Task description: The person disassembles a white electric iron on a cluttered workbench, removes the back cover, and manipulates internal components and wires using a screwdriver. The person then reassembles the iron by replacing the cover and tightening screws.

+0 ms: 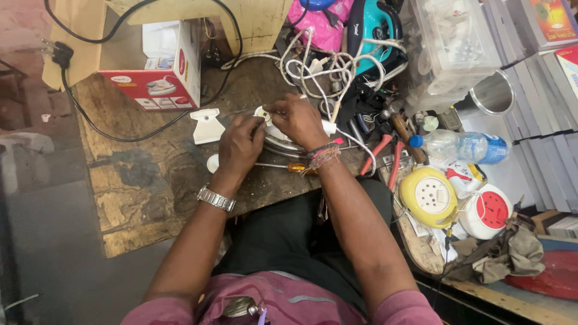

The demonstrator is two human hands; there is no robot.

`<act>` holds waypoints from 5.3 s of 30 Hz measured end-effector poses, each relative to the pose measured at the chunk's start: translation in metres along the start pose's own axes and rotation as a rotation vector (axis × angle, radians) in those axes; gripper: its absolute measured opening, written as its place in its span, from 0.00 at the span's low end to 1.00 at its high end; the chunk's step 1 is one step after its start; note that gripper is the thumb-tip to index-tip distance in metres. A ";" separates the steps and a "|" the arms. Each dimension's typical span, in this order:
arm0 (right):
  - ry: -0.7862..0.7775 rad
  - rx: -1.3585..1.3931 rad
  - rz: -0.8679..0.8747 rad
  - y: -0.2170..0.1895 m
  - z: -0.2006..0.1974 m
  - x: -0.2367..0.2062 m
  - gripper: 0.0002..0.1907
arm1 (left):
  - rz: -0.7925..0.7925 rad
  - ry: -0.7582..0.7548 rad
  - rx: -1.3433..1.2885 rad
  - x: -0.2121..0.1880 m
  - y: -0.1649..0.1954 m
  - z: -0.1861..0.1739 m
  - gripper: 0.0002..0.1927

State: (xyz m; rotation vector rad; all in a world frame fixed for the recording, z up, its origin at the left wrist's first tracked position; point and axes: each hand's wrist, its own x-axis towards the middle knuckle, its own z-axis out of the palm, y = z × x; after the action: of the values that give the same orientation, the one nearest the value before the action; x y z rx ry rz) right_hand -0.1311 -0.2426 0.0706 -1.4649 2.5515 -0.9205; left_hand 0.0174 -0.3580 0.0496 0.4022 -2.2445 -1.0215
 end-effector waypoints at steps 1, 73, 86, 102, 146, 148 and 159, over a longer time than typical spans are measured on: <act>0.007 -0.005 -0.016 0.001 0.000 0.000 0.11 | 0.025 0.000 -0.012 0.000 -0.001 -0.001 0.09; -0.084 0.242 0.374 0.022 0.001 0.030 0.16 | -0.783 -0.342 -0.918 0.054 0.007 0.016 0.19; 0.394 0.101 -0.149 -0.031 -0.001 -0.100 0.12 | -0.492 -0.020 -0.347 0.004 -0.022 -0.015 0.19; 0.006 0.203 -0.060 -0.009 0.084 -0.150 0.10 | -0.128 0.046 0.337 -0.057 -0.063 -0.064 0.13; 0.252 -0.095 -0.262 -0.022 0.071 -0.148 0.21 | -0.143 -0.224 -0.343 0.025 0.000 -0.028 0.22; 0.412 -0.047 -0.186 -0.019 0.066 -0.145 0.16 | -0.411 -0.251 -0.713 0.034 -0.001 -0.008 0.18; 0.643 1.263 0.598 0.074 0.010 -0.140 0.14 | -0.597 -0.418 -0.858 0.035 0.013 0.026 0.20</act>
State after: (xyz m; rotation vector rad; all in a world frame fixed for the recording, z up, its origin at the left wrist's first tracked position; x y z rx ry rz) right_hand -0.1084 -0.1069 -0.0092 -0.0405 1.6281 -2.3698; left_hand -0.0265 -0.3527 0.0615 0.5018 -1.7723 -2.4180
